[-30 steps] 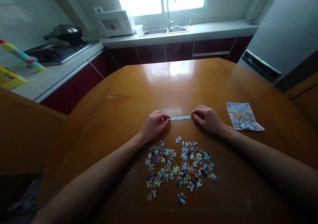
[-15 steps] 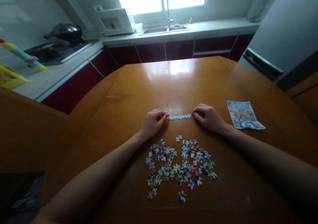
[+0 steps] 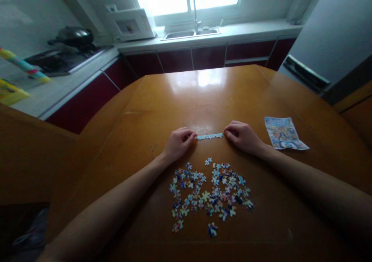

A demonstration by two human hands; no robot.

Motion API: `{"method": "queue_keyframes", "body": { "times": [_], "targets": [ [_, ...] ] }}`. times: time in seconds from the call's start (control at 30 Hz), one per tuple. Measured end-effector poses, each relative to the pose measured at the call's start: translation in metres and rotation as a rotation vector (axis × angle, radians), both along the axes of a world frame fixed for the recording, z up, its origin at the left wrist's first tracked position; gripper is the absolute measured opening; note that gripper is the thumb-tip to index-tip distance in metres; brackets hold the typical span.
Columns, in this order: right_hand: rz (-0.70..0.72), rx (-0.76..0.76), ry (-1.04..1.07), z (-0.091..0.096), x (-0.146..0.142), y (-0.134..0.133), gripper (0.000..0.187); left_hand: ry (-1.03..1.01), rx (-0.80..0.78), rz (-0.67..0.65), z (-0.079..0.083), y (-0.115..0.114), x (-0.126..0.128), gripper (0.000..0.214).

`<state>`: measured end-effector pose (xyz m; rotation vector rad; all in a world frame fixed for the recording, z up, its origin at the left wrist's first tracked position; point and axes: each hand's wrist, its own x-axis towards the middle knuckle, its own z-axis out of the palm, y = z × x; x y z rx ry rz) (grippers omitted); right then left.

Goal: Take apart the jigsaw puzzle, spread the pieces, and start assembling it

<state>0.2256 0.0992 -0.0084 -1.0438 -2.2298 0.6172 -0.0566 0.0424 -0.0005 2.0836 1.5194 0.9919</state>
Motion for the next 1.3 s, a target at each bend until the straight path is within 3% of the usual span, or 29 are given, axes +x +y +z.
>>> {"method": "queue_keyframes", "body": {
  "times": [0.23, 0.33, 0.43, 0.57, 0.9, 1.07, 1.2, 1.3],
  "targets": [
    [0.042, 0.079, 0.041, 0.003, 0.0, -0.004, 0.016, 0.0, 0.0, -0.01, 0.002, 0.0, 0.0, 0.023],
    [0.243, 0.173, 0.063, 0.009, -0.005, -0.016, 0.015, -0.001, -0.007, -0.005, 0.0, 0.0, -0.001, 0.023],
    [0.488, 0.174, 0.026, 0.014, -0.013, -0.032, 0.016, -0.022, -0.029, 0.027, -0.001, -0.001, -0.001, 0.019],
    [0.617, 0.143, -0.061, 0.017, -0.02, -0.046, 0.018, -0.061, -0.043, 0.055, 0.0, -0.001, 0.001, 0.018],
    [0.668, 0.131, -0.166, 0.024, -0.02, -0.045, 0.015, -0.055, -0.046, 0.055, -0.001, -0.001, 0.0, 0.021],
    [0.692, 0.017, -0.027, 0.022, -0.018, -0.042, 0.013, -0.057, -0.05, 0.063, 0.0, -0.001, 0.001, 0.02],
    [0.497, -0.104, 0.128, 0.014, -0.01, -0.032, 0.01, -0.059, -0.055, 0.061, 0.0, -0.001, 0.0, 0.022],
    [0.301, -0.075, 0.231, 0.008, -0.006, -0.022, 0.013, -0.063, -0.053, 0.056, -0.002, -0.001, 0.0, 0.022]
  ]
}}
